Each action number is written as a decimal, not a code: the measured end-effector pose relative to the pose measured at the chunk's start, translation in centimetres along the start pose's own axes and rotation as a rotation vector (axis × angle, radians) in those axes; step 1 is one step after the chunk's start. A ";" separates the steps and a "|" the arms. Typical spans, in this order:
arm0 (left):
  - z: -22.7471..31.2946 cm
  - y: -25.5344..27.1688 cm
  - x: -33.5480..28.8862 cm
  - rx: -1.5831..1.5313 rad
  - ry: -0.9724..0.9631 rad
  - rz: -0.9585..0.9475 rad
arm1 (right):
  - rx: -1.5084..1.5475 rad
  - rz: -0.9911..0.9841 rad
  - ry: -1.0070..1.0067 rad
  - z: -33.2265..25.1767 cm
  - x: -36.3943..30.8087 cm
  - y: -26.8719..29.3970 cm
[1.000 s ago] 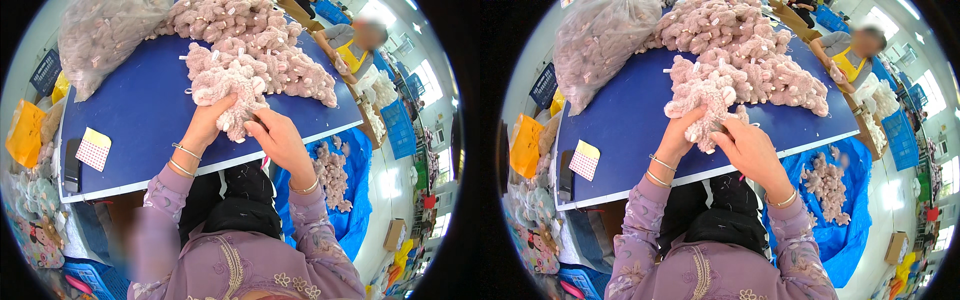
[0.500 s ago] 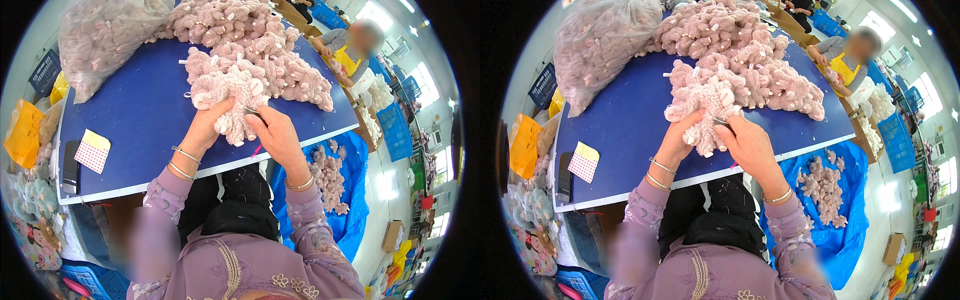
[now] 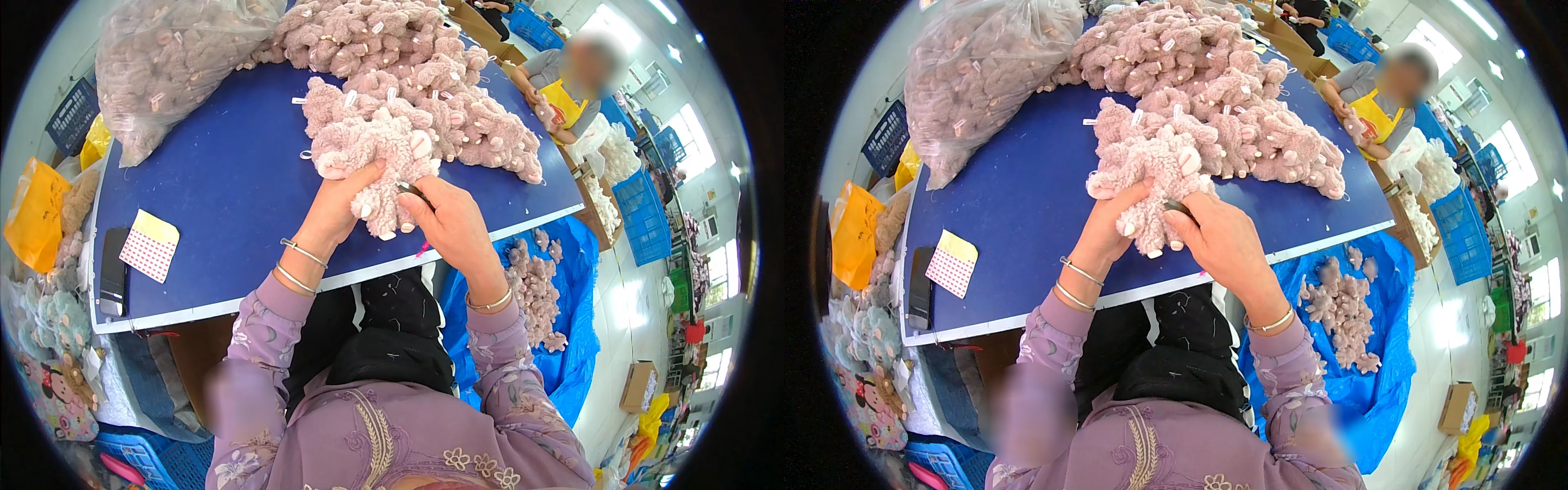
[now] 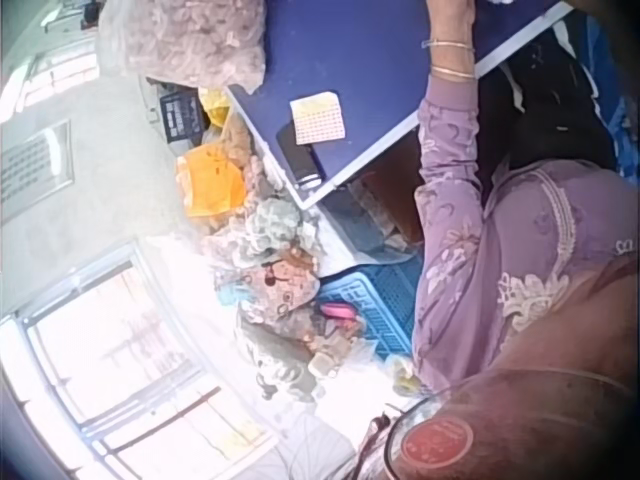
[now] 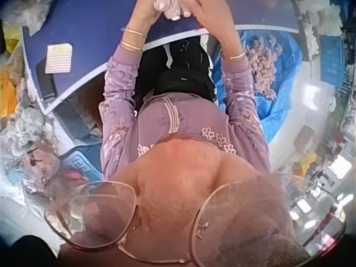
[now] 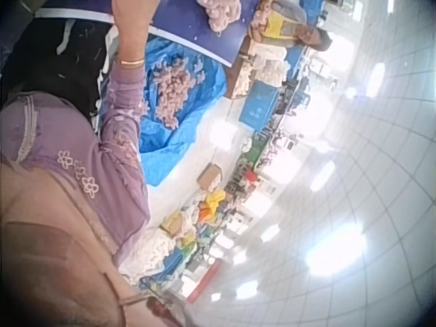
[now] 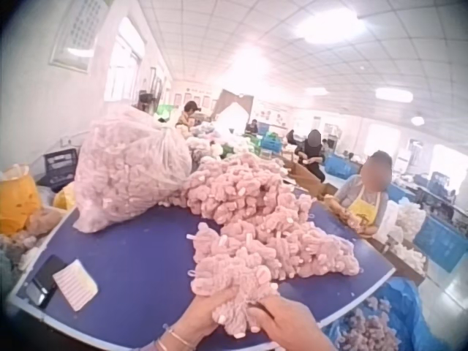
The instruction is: The person uses small scissors to trim loose threads and stray fibers from multiple pink stuffed animal toys. The person picks up each toy, snips the excess material, and places the finished toy on a blue table.
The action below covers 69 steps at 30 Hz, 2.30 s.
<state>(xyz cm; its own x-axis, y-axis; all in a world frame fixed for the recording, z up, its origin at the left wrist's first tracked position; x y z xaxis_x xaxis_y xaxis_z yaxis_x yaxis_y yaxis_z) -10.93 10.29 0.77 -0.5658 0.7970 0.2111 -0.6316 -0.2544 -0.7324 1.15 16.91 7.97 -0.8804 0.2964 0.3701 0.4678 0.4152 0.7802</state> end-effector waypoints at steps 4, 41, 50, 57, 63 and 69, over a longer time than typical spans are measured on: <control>-0.1 0.1 -0.1 0.044 -0.003 0.014 | -0.019 -0.008 -0.015 0.1 0.2 -0.1; -0.4 -0.4 -0.5 0.218 -0.004 0.077 | 0.154 0.159 -0.087 0.4 -0.7 1.8; -0.3 0.1 -0.6 0.235 -0.050 0.108 | 1.244 -0.178 0.058 -0.2 -3.2 5.8; -0.1 -0.1 -0.3 0.165 -0.032 0.072 | 0.280 -0.067 -0.143 1.3 -1.7 2.4; -0.7 0.4 -0.1 0.218 -0.007 0.005 | 0.231 -0.014 -0.142 1.3 -0.6 0.9; -0.8 0.2 -0.1 0.177 -0.016 0.052 | 0.825 0.127 -0.195 1.4 -2.6 8.0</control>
<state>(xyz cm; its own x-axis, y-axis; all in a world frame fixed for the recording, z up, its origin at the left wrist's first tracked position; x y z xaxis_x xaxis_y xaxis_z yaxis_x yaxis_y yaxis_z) -10.62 10.58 0.08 -0.6081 0.7715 0.1872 -0.6837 -0.3891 -0.6173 7.32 20.65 12.52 -0.8236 0.4944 0.2779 0.5355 0.8393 0.0940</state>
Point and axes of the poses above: each hand's wrist, its own x-axis towards the middle knuckle, its own y-axis out of the back of the hand, z = x × y, the point moved 6 cm from there along x, towards the middle knuckle, and after that the axes turned 2 degrees about -y, right-handed, at the moved point
